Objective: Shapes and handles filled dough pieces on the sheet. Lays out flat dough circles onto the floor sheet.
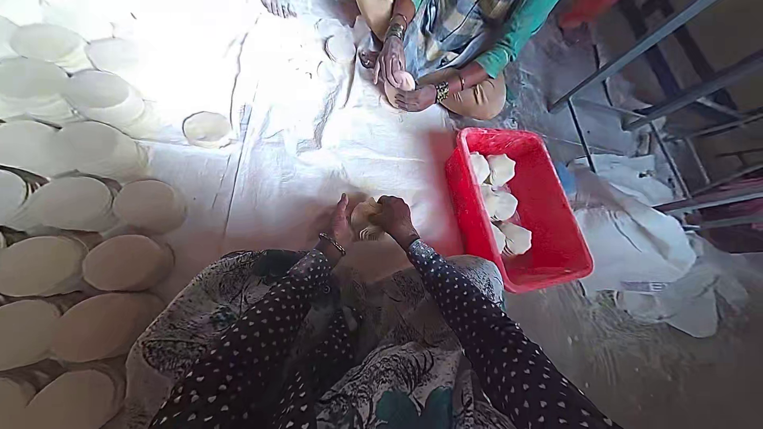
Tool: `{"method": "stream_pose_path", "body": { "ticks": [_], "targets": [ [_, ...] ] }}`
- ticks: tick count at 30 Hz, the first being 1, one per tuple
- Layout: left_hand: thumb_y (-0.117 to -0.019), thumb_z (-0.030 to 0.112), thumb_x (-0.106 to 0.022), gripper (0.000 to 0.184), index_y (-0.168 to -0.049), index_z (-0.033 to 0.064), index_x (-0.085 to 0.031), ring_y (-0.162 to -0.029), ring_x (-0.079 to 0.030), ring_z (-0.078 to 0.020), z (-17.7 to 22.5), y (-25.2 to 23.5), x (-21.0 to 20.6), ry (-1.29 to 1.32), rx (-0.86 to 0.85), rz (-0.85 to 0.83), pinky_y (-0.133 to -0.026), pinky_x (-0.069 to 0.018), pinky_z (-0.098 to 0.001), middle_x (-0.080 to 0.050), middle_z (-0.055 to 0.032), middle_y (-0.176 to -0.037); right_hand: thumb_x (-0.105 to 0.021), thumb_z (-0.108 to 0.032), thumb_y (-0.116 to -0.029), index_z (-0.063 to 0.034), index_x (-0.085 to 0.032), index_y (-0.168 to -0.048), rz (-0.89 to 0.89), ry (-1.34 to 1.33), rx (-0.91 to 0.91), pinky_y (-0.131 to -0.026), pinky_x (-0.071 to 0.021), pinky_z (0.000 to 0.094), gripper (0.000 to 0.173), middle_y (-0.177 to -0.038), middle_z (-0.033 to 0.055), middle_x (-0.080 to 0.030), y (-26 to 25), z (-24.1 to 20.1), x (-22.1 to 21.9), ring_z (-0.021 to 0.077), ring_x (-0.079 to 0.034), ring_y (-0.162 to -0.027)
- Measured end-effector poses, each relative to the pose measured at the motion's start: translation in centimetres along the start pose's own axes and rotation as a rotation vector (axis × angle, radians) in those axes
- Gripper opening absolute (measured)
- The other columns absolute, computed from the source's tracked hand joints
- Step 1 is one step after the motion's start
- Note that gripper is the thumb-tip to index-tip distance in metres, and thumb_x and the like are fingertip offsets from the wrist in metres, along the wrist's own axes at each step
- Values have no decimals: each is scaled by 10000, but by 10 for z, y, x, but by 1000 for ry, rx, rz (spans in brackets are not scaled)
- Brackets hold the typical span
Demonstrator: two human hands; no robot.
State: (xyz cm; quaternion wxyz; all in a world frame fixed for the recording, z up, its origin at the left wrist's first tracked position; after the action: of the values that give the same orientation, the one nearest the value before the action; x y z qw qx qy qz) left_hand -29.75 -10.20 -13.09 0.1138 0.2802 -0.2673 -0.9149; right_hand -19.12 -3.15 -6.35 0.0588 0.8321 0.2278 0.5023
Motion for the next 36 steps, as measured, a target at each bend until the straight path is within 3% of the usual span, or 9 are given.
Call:
{"method": "stream_pose_path", "body": {
  "ticks": [5,8,11,15,21,24,28,32,36],
  "targets": [
    [-1038,675,-265,745,-1450,100,-499,-1222,-578,-287,-6,-31,14,83,4,91,-984,-492,-542,-595,-141,-1373,-891,-263,-796,10,-709,-960,-45,-43,10,-737,-527,621,367,-907,229,-690,-6,1,-11,411,-672,-879],
    [-1012,720,-294,791,-1497,117,-459,-1333,-486,-356,-3,-31,23,24,90,192,-1001,-422,-621,-494,-173,-1494,-869,-280,-826,15,-728,-1015,-57,-29,10,-796,-526,640,378,-958,240,-704,-21,3,-12,420,-680,-937],
    [-1021,713,-263,771,-1540,164,-413,-1433,-382,-343,8,-15,26,-4,78,234,-1060,-354,-655,-397,-132,-1585,-894,-283,-798,-6,-730,-1006,94,-239,118,-756,-549,557,383,-885,174,-718,-17,9,8,315,-690,-815],
    [-1030,677,-333,768,-1592,154,-328,-1514,-236,-373,10,-11,22,-15,46,294,-1101,-268,-715,-242,-154,-1663,-897,-386,-769,-65,-662,-1261,181,-235,114,-850,-552,618,632,-1054,202,-729,-5,30,-3,365,-710,-976],
    [-1046,665,-275,758,-1485,76,-466,-1369,-442,-343,12,-10,27,-119,42,313,-1045,-366,-620,-470,-183,-1511,-861,-258,-795,-32,-706,-1103,218,-110,107,-748,-538,632,412,-926,214,-719,-1,12,-21,409,-703,-884],
    [-1049,654,-294,765,-1509,59,-436,-1399,-411,-372,13,-16,29,-98,28,343,-1064,-345,-650,-442,-213,-1530,-840,-356,-829,-37,-678,-1239,251,-110,98,-845,-546,625,544,-1030,214,-729,3,13,-24,404,-708,-970],
    [-1060,630,-308,729,-1491,63,-462,-1408,-381,-370,17,-9,24,-154,22,371,-1059,-320,-650,-427,-211,-1538,-773,-297,-922,-36,-714,-1187,153,-86,145,-801,-547,627,376,-971,217,-735,-7,8,-39,411,-714,-917],
    [-1070,618,-274,744,-1432,9,-500,-1302,-495,-362,23,-12,33,-164,-9,409,-1022,-405,-585,-533,-239,-1422,-747,-365,-948,-7,-726,-1063,71,-69,54,-814,-536,610,376,-939,214,-720,-13,10,-21,394,-700,-910],
    [-1060,640,-278,774,-1436,2,-507,-1346,-440,-376,29,-11,30,-180,1,387,-1051,-348,-614,-492,-230,-1466,-784,-342,-921,-6,-729,-999,13,-4,41,-769,-523,632,349,-926,231,-702,-10,3,-2,419,-679,-911]
  ]
}}
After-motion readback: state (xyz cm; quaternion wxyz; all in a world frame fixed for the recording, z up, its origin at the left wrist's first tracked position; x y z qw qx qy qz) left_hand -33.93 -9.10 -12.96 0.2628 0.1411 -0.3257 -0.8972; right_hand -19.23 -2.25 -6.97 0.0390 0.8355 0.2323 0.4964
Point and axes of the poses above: each hand's wrist, its own y-axis away from the middle knuckle, its own x-axis out of the back of the hand, z = x × y, the point moved 8 cm from there along -y, towards the middle knuckle
